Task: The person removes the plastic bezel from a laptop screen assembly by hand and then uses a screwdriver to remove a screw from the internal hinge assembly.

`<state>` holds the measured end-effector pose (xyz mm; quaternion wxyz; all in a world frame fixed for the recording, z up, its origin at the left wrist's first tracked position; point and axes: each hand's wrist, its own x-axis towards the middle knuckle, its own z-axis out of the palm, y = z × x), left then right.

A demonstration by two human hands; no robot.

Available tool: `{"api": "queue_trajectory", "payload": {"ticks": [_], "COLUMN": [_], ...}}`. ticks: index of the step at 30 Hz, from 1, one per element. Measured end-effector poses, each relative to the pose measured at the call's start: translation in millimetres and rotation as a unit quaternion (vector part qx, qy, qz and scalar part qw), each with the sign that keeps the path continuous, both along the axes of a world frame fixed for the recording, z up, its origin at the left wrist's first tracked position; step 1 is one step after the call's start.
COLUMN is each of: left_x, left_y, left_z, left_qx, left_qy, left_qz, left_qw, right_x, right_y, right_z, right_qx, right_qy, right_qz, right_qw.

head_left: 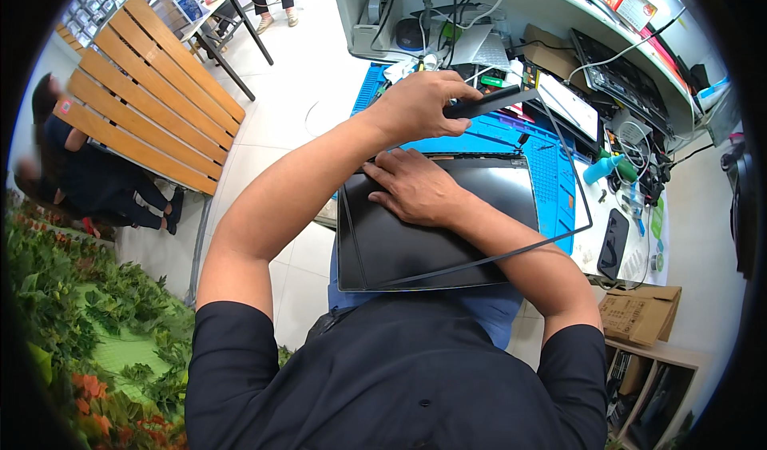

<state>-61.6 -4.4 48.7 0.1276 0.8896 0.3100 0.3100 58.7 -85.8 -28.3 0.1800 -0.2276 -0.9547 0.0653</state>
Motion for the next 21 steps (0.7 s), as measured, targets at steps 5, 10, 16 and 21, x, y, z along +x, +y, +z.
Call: {"api": "queue_trajectory", "payload": {"ticks": [5, 10, 16, 21], "left_x": [-17.5, -68.8, -142.9, -141.9], "left_y": [-3.4, -22.9, -82.1, -100.1], "left_z": [-0.7, 15.9, 2.6, -39.4], "left_qx": [-0.081, -0.084, -0.261, -0.286], "left_qy": [-0.013, -0.068, 0.056, 0.000], "left_qz": [0.036, 0.089, 0.270, 0.293], "left_qw": [0.996, 0.990, 0.925, 0.912], "right_x": [-1.0, -2.0, -3.4, -5.9], "right_y": [-9.3, -7.6, -10.0, -11.4], "right_z": [1.7, 3.6, 9.2, 7.5], "right_qx": [-0.002, -0.018, -0.025, 0.000], "right_qy": [-0.002, -0.015, -0.021, -0.022], "right_qz": [-0.013, -0.019, -0.018, -0.023], "right_qw": [1.000, 1.000, 0.999, 1.000]}}
